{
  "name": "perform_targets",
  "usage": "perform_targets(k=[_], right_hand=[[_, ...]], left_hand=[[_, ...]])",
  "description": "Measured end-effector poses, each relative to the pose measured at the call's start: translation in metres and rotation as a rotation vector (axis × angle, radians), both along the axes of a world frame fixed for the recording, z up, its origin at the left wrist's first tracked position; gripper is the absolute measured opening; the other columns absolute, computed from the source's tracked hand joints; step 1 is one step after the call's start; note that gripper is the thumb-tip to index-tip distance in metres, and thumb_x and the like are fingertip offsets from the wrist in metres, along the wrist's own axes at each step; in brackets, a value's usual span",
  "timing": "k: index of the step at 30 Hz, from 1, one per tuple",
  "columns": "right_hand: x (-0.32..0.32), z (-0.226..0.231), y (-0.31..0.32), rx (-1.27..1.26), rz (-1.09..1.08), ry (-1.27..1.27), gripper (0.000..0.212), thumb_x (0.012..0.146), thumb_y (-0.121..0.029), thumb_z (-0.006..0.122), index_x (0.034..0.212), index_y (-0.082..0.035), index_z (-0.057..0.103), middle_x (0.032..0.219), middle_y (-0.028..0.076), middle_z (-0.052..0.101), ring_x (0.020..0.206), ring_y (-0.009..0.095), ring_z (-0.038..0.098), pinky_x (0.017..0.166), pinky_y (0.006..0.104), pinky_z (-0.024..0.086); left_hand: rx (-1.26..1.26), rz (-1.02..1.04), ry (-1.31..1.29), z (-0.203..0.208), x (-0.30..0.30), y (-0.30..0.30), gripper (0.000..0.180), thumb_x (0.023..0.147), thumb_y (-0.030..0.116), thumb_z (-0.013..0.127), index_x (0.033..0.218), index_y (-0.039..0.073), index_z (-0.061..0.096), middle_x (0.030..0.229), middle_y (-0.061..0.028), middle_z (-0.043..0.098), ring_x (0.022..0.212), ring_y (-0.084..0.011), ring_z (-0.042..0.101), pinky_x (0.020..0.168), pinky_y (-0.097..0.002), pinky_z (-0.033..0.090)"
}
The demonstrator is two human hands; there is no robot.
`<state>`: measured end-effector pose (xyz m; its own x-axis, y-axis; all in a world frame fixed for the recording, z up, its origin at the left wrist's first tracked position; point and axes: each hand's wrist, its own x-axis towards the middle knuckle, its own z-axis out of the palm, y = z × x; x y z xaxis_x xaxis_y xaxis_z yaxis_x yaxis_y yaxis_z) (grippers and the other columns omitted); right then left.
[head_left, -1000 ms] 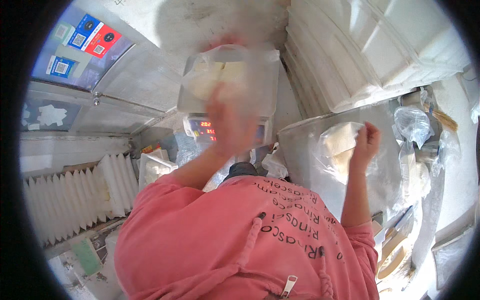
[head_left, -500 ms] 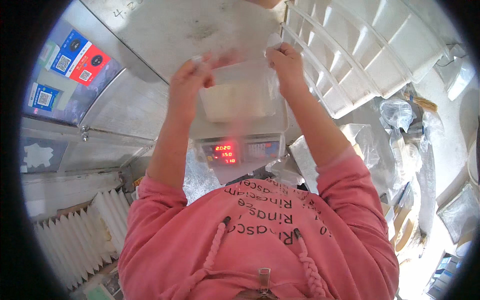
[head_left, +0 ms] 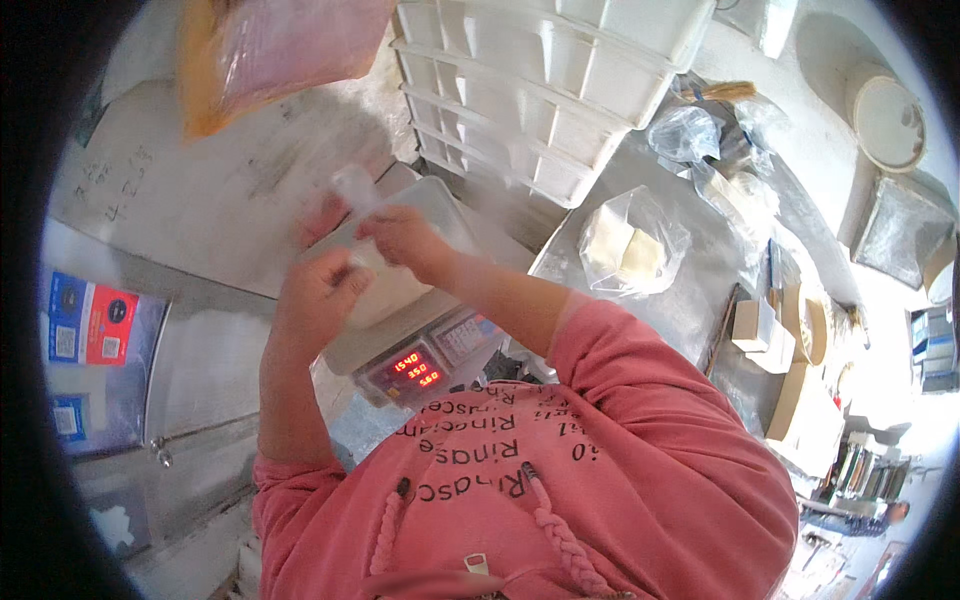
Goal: The person cuts a large dough sheet into smaller blocks with a dough scraper, folds and stacks the cut pieces, then places portions on a scale and packs them into plastic bags, setting filled bags aside on the work table.
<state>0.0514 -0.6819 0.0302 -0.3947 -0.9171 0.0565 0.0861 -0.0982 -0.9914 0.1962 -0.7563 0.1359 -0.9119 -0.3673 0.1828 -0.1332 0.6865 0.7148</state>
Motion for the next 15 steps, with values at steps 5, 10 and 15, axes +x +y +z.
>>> perform_targets(k=[5,10,15], right_hand=[[0.011,0.007,-0.022,-0.141,0.473,0.467,0.034,0.078,-0.036,0.062,0.084,-0.003,0.062,0.073,0.007,0.061,0.062,0.013,0.054,0.051,0.0268,0.038],[-0.014,0.038,-0.011,0.287,0.486,-0.341,0.028,0.079,-0.028,0.061,0.080,-0.001,0.064,0.075,0.005,0.063,0.070,0.012,0.056,0.057,0.0254,0.039],[-0.019,0.050,0.009,0.114,0.491,0.000,0.013,0.075,-0.020,0.062,0.080,-0.008,0.066,0.076,0.003,0.063,0.067,0.011,0.054,0.062,0.0260,0.040]], left_hand=[[-0.401,-0.117,0.095,0.013,-0.031,-0.024,0.008,0.075,0.004,0.060,0.082,0.002,0.058,0.082,-0.0076,0.057,0.080,-0.0198,0.055,0.071,-0.0339,0.042],[0.659,-0.011,0.404,-0.035,-0.025,-0.028,0.008,0.076,0.004,0.059,0.083,0.001,0.059,0.093,-0.0042,0.057,0.091,-0.0171,0.053,0.078,-0.0319,0.041],[0.469,-0.151,0.036,-0.106,-0.007,-0.046,0.032,0.077,0.001,0.054,0.108,0.002,0.054,0.108,-0.0052,0.053,0.098,-0.0144,0.050,0.085,-0.0305,0.041]])
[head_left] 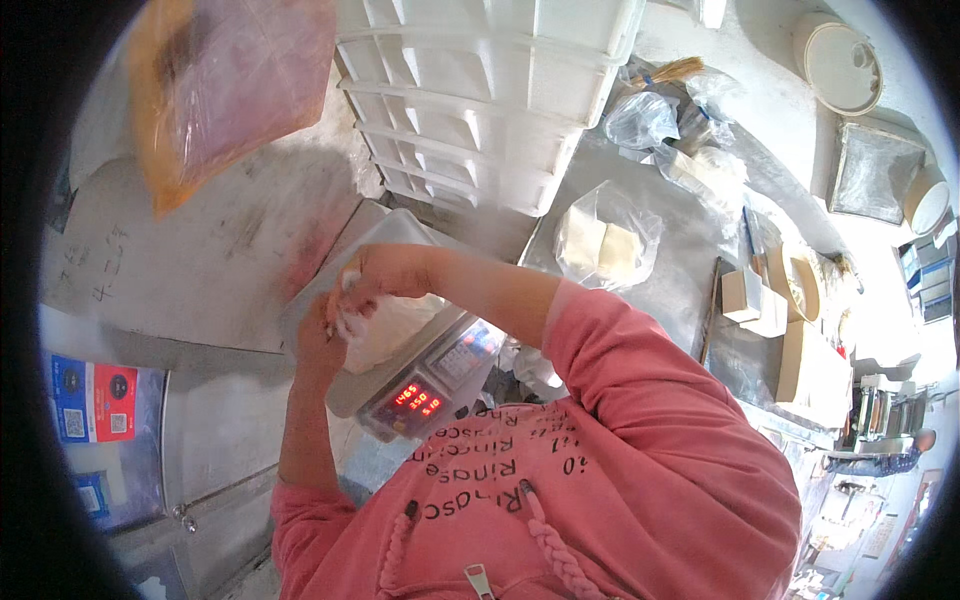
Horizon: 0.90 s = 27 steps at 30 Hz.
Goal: The person cuts a large dough sheet into smaller blocks with a dough scraper, folds and stacks the cut pieces, then places portions on a scale and packs them into plastic bags, setting filled bags aside on the work table.
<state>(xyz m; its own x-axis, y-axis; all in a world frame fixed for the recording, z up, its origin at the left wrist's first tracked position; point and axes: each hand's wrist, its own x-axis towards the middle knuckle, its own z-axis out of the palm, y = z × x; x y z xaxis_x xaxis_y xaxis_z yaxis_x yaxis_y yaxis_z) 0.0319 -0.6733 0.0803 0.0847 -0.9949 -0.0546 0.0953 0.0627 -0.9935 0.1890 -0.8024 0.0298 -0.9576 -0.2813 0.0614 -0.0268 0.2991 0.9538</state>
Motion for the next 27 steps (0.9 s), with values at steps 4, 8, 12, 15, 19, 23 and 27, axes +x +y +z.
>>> perform_targets(k=[4,8,12,15,19,23,27], right_hand=[[0.011,0.007,0.010,-0.229,-0.105,1.240,0.023,0.064,-0.017,0.064,0.088,-0.018,0.067,0.085,-0.001,0.064,0.084,0.017,0.055,0.079,0.0376,0.040],[0.034,0.004,0.014,-0.507,-0.434,1.415,0.024,0.066,-0.020,0.063,0.090,-0.020,0.067,0.115,0.003,0.053,0.117,0.028,0.041,0.098,0.0513,0.025],[0.046,-0.015,0.026,-0.554,-0.514,1.259,0.022,0.069,-0.021,0.064,0.091,-0.020,0.067,0.131,0.007,0.039,0.126,0.032,0.030,0.101,0.0545,0.021],[0.046,-0.033,0.053,-0.373,-0.380,1.234,0.029,0.070,-0.020,0.066,0.099,-0.020,0.065,0.133,0.009,0.037,0.126,0.033,0.029,0.100,0.0557,0.023],[0.071,-0.049,0.105,-0.191,-0.578,1.152,0.051,0.071,-0.018,0.067,0.120,-0.022,0.052,0.135,0.015,0.032,0.124,0.037,0.029,0.100,0.0518,0.026],[0.100,-0.065,0.168,-0.052,-0.640,1.042,0.058,0.073,-0.015,0.064,0.127,-0.009,0.042,0.129,0.020,0.038,0.118,0.038,0.036,0.099,0.0458,0.029],[0.119,-0.088,0.213,-0.165,-0.442,0.979,0.052,0.073,-0.009,0.062,0.122,-0.003,0.046,0.113,0.018,0.052,0.105,0.035,0.047,0.092,0.0448,0.034]], left_hand=[[0.298,-0.262,0.037,-0.003,0.008,-0.019,0.032,0.085,0.010,0.050,0.116,0.003,0.048,0.111,-0.0067,0.053,0.099,-0.0141,0.050,0.086,-0.0302,0.042],[0.453,0.002,-0.039,0.010,0.002,-0.010,0.027,0.091,0.017,0.044,0.114,0.003,0.050,0.110,-0.0068,0.053,0.096,-0.0131,0.051,0.082,-0.0283,0.043],[0.723,0.204,0.048,0.009,-0.012,-0.015,0.029,0.091,0.018,0.044,0.116,0.004,0.050,0.111,-0.0064,0.053,0.099,-0.0149,0.052,0.085,-0.0293,0.042],[0.413,0.423,-0.178,0.003,-0.018,-0.030,0.034,0.087,0.018,0.051,0.119,0.004,0.048,0.113,-0.0082,0.052,0.102,-0.0190,0.051,0.089,-0.0309,0.041],[-0.560,0.440,0.118,-0.008,-0.006,-0.017,0.065,0.074,0.020,0.065,0.129,0.003,0.035,0.124,-0.0142,0.046,0.115,-0.0305,0.042,0.101,-0.0408,0.028],[-1.115,-0.011,-0.228,-0.008,-0.001,0.022,0.045,0.072,0.030,0.064,0.108,0.004,0.055,0.104,-0.0202,0.058,0.104,-0.0346,0.052,0.102,-0.0497,0.024],[-0.983,0.028,-0.129,0.013,0.003,0.055,0.018,0.077,0.022,0.053,0.074,0.006,0.062,0.075,-0.0162,0.062,0.076,-0.0342,0.061,0.068,-0.0480,0.047]])
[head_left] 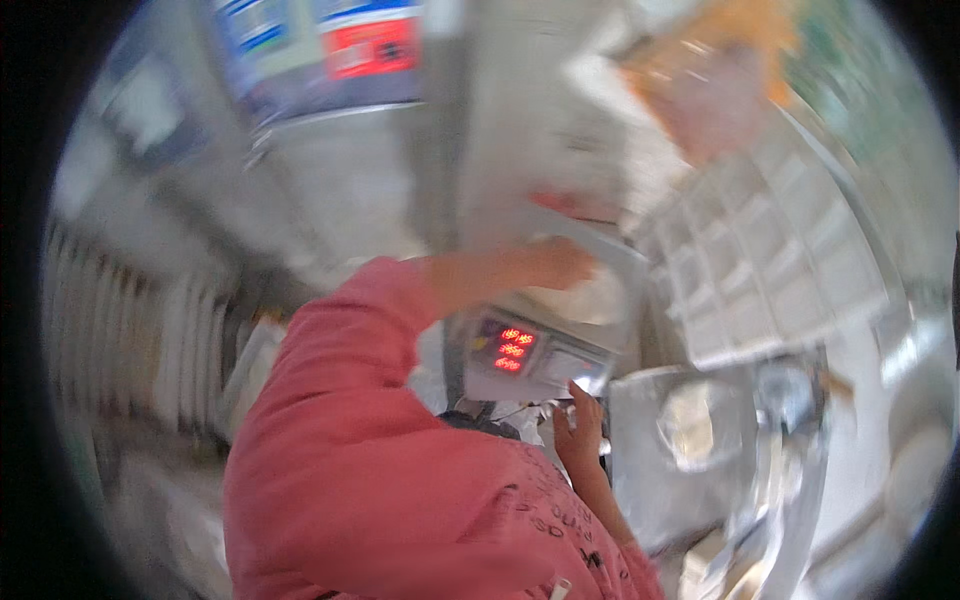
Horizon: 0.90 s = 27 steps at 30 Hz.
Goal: The person cuts a large dough sheet into smaller blocks with a dough scraper, folds and stacks the cut pieces, then places portions on a scale and packs them into plastic bags, setting filled bags aside on the work table.
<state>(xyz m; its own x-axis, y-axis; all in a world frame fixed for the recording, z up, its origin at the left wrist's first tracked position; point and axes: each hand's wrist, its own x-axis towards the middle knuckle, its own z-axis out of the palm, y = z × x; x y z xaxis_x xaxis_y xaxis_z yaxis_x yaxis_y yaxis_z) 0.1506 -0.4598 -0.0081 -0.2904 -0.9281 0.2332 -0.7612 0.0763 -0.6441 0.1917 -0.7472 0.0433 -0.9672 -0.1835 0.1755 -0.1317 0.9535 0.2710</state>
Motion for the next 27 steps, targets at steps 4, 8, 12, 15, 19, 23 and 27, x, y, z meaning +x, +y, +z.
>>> perform_targets(k=[4,8,12,15,19,23,27], right_hand=[[0.018,-0.020,0.034,0.026,0.218,-0.120,0.038,0.076,-0.007,0.060,0.112,0.001,0.053,0.103,0.018,0.058,0.098,0.035,0.053,0.088,0.0426,0.040],[0.041,-0.043,0.059,0.130,0.508,-0.153,0.029,0.079,-0.007,0.057,0.107,0.001,0.056,0.103,0.018,0.058,0.092,0.031,0.056,0.080,0.0381,0.046],[0.076,-0.073,0.069,0.492,0.494,-0.449,0.027,0.081,-0.008,0.056,0.107,0.001,0.056,0.100,0.018,0.059,0.091,0.029,0.057,0.077,0.0365,0.047],[0.110,-0.082,0.066,0.562,0.654,-0.284,0.027,0.082,-0.009,0.055,0.107,0.001,0.056,0.099,0.018,0.059,0.091,0.029,0.058,0.077,0.0361,0.047],[0.167,-0.078,0.051,0.649,0.800,-0.158,0.026,0.082,-0.009,0.055,0.106,0.001,0.057,0.098,0.017,0.060,0.090,0.028,0.058,0.076,0.0356,0.047],[0.232,-0.085,0.029,0.736,0.860,-0.075,0.026,0.082,-0.009,0.055,0.106,0.001,0.057,0.097,0.017,0.060,0.090,0.028,0.058,0.076,0.0352,0.047],[0.287,-0.097,0.015,0.830,0.863,-0.031,0.026,0.083,-0.009,0.055,0.106,0.001,0.057,0.097,0.017,0.060,0.089,0.027,0.059,0.076,0.0347,0.048]], left_hand=[[0.038,0.137,0.316,0.028,0.074,0.070,0.022,0.079,0.023,0.055,0.070,0.003,0.056,0.074,-0.0170,0.059,0.073,-0.0354,0.059,0.067,-0.0459,0.044],[0.507,0.576,0.500,0.051,0.223,0.150,0.030,0.086,0.029,0.050,0.079,0.000,0.053,0.078,-0.0197,0.058,0.078,-0.0366,0.057,0.069,-0.0446,0.044],[0.391,0.882,0.406,0.048,0.389,0.241,0.028,0.087,0.026,0.049,0.088,-0.001,0.054,0.084,-0.0221,0.057,0.081,-0.0378,0.055,0.072,-0.0431,0.043],[0.238,1.032,0.385,0.036,0.527,0.333,0.025,0.087,0.023,0.047,0.084,0.000,0.058,0.086,-0.0211,0.058,0.082,-0.0367,0.055,0.074,-0.0438,0.043],[0.161,1.591,0.082,0.021,0.707,0.433,0.022,0.087,0.021,0.050,0.096,0.004,0.060,0.096,-0.0145,0.061,0.088,-0.0306,0.058,0.078,-0.0403,0.047],[-0.091,1.826,-0.231,0.004,0.890,0.480,0.025,0.089,0.024,0.048,0.102,0.006,0.058,0.104,-0.0145,0.060,0.095,-0.0337,0.057,0.081,-0.0458,0.045],[-0.141,2.067,-0.385,-0.028,1.022,0.501,0.026,0.087,0.024,0.047,0.103,0.007,0.058,0.099,-0.0165,0.062,0.093,-0.0345,0.058,0.080,-0.0467,0.045]])
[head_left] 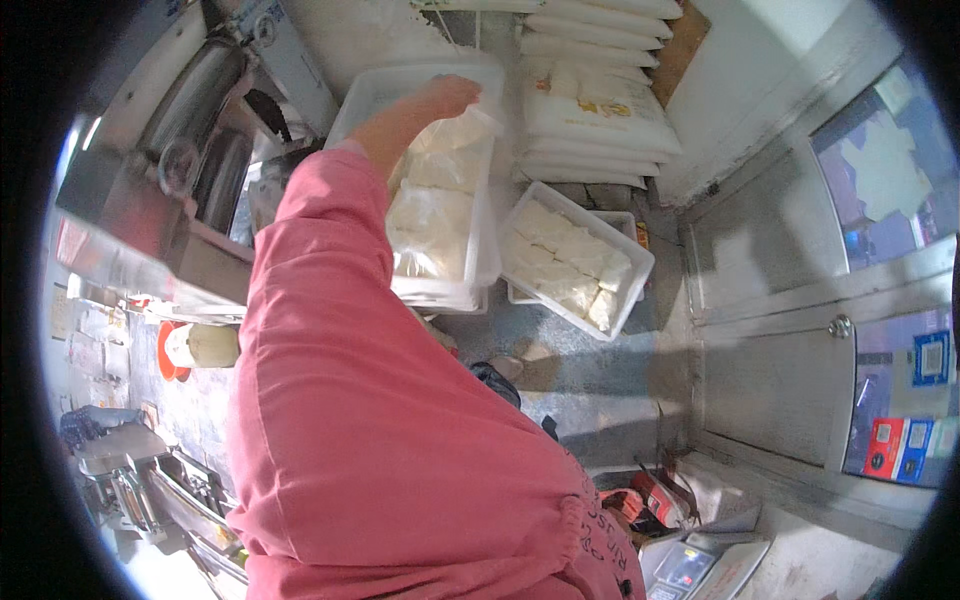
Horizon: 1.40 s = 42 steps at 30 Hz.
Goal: The person cuts a large dough sheet into smaller blocks with a dough scraper, folds and stacks the cut pieces, then places portions on a scale and packs them into plastic bags, setting filled bags aside on the work table.
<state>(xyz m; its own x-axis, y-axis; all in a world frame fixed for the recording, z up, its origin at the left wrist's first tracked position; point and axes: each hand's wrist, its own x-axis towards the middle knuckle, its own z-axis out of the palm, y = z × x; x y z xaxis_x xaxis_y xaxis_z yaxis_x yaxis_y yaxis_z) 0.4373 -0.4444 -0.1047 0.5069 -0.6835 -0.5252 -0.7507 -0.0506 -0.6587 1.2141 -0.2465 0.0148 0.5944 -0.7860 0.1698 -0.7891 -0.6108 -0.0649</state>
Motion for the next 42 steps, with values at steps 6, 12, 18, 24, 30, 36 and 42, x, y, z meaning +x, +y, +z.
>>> perform_targets(k=[6,12,18,24,30,36,42], right_hand=[[0.063,0.007,-0.011,0.056,0.157,0.063,0.025,0.083,-0.010,0.054,0.106,0.001,0.058,0.094,0.017,0.061,0.088,0.027,0.060,0.075,0.0340,0.048],[0.089,0.031,-0.015,-0.198,0.593,0.268,0.023,0.080,-0.014,0.052,0.097,-0.004,0.062,0.094,0.016,0.063,0.083,0.033,0.061,0.073,0.0367,0.049],[0.073,0.004,-0.004,-0.452,0.861,0.289,0.022,0.078,-0.020,0.053,0.088,-0.003,0.061,0.093,0.015,0.063,0.085,0.034,0.059,0.074,0.0410,0.048],[0.038,0.009,0.048,-0.148,0.204,0.228,0.036,0.083,-0.026,0.048,0.111,-0.004,0.054,0.106,0.021,0.058,0.098,0.036,0.055,0.086,0.0437,0.044],[-0.074,-0.002,0.155,-0.116,-0.243,0.225,0.033,0.083,-0.027,0.048,0.108,-0.007,0.056,0.105,0.018,0.059,0.098,0.035,0.056,0.083,0.0445,0.045],[-0.227,0.003,0.286,-0.047,-0.706,0.211,0.028,0.082,-0.025,0.051,0.104,-0.010,0.059,0.102,0.016,0.061,0.096,0.032,0.057,0.081,0.0445,0.045],[-0.331,0.042,0.413,-0.137,-1.201,0.294,0.030,0.083,-0.025,0.052,0.107,-0.008,0.059,0.101,0.017,0.061,0.094,0.035,0.057,0.082,0.0429,0.045]], left_hand=[[0.366,0.161,0.062,-0.074,0.069,0.013,0.018,0.084,0.019,0.051,0.096,0.008,0.058,0.094,-0.0105,0.063,0.091,-0.0310,0.060,0.076,-0.0445,0.047],[0.305,-0.036,0.161,-0.128,0.091,0.036,0.017,0.084,0.017,0.050,0.093,0.006,0.059,0.094,-0.0121,0.061,0.089,-0.0310,0.058,0.077,-0.0427,0.045],[0.439,0.227,0.180,-0.120,0.088,0.016,0.022,0.084,0.017,0.047,0.101,0.009,0.059,0.099,-0.0115,0.062,0.096,-0.0307,0.058,0.084,-0.0430,0.044],[0.106,0.255,-0.166,-0.082,-0.020,-0.082,0.049,0.087,0.032,0.052,0.126,0.004,0.044,0.133,-0.0137,0.041,0.122,-0.0290,0.038,0.098,-0.0444,0.033],[-0.138,-0.499,0.187,-0.105,-0.314,-0.196,0.047,0.081,0.021,0.060,0.122,0.002,0.045,0.125,-0.0188,0.043,0.119,-0.0340,0.038,0.100,-0.0432,0.029],[0.362,-1.138,1.289,-0.144,-0.706,-0.146,0.041,0.082,0.012,0.060,0.120,0.004,0.049,0.117,-0.0116,0.052,0.104,-0.0248,0.052,0.085,-0.0344,0.044],[1.040,-0.627,1.843,-0.112,-0.985,-0.105,0.049,0.085,0.028,0.058,0.124,0.005,0.041,0.113,-0.0126,0.052,0.096,-0.0279,0.055,0.075,-0.0397,0.049]])
